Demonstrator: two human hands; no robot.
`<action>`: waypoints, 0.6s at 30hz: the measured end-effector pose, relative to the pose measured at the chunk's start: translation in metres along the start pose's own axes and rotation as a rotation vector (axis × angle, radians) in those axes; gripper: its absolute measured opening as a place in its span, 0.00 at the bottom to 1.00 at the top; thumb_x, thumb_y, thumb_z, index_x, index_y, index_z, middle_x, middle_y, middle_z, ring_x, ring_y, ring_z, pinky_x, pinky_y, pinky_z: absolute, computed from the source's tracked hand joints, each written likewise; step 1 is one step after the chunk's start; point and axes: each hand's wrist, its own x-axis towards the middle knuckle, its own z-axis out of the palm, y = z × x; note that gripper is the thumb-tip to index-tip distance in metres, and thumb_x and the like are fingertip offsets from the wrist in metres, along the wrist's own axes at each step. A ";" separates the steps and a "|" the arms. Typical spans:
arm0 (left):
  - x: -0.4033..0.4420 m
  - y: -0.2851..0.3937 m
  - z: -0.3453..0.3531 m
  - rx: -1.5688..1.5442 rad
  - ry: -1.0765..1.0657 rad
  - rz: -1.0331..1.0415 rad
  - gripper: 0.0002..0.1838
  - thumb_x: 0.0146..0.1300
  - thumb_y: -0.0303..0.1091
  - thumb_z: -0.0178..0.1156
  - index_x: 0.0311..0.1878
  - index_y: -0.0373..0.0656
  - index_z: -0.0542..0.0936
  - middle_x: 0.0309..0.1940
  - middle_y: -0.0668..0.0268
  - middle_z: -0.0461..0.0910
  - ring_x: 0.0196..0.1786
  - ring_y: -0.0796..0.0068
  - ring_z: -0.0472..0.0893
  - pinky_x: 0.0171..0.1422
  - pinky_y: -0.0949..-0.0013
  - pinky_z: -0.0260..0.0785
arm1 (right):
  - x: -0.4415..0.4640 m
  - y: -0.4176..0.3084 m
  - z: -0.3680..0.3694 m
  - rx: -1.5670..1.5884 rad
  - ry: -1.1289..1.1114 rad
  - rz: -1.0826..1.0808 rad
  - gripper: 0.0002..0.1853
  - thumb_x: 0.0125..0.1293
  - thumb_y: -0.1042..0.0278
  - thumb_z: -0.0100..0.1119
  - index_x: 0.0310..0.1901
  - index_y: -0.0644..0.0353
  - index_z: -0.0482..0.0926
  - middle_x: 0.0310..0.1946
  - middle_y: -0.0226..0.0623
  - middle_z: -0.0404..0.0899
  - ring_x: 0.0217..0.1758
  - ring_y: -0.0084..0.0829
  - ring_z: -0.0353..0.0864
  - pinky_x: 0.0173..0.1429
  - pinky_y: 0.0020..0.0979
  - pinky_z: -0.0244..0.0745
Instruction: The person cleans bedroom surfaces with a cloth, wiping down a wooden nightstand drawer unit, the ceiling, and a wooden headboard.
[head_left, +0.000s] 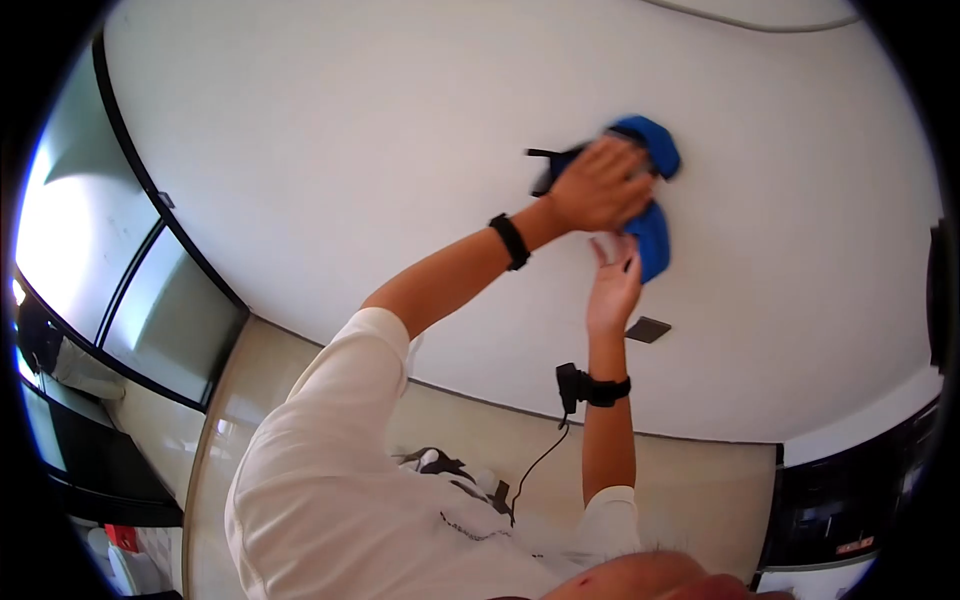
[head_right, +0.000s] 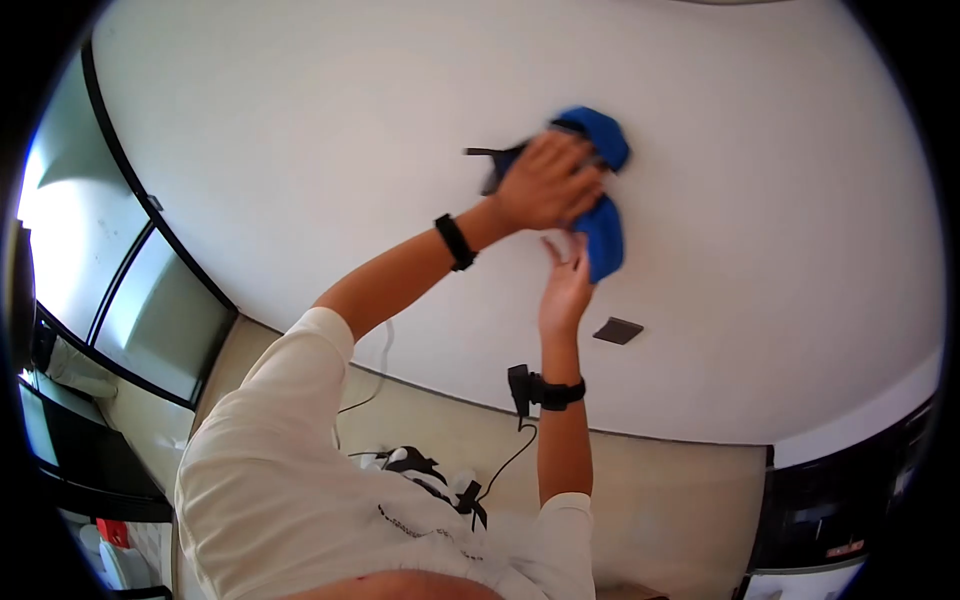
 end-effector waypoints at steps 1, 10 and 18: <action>0.005 0.016 0.019 -0.121 -0.098 0.022 0.12 0.59 0.38 0.62 0.42 0.42 0.78 0.49 0.55 0.76 0.54 0.56 0.74 0.60 0.54 0.64 | 0.009 -0.014 -0.016 -0.053 0.065 -0.069 0.19 0.78 0.59 0.39 0.61 0.61 0.70 0.62 0.40 0.71 0.68 0.34 0.67 0.70 0.43 0.64; 0.030 0.063 0.053 -0.249 -0.071 -0.128 0.16 0.55 0.35 0.66 0.42 0.39 0.73 0.65 0.48 0.67 0.65 0.53 0.69 0.75 0.50 0.55 | 0.102 -0.109 -0.040 -0.938 0.200 -0.559 0.20 0.75 0.60 0.46 0.54 0.72 0.74 0.54 0.43 0.76 0.59 0.34 0.73 0.66 0.38 0.65; -0.088 0.012 -0.054 0.015 0.018 -0.605 0.20 0.56 0.35 0.67 0.40 0.29 0.71 0.68 0.37 0.61 0.65 0.35 0.66 0.70 0.47 0.60 | 0.098 0.015 0.074 -1.361 -0.363 -0.983 0.25 0.63 0.50 0.52 0.54 0.59 0.78 0.60 0.51 0.72 0.64 0.54 0.67 0.67 0.53 0.55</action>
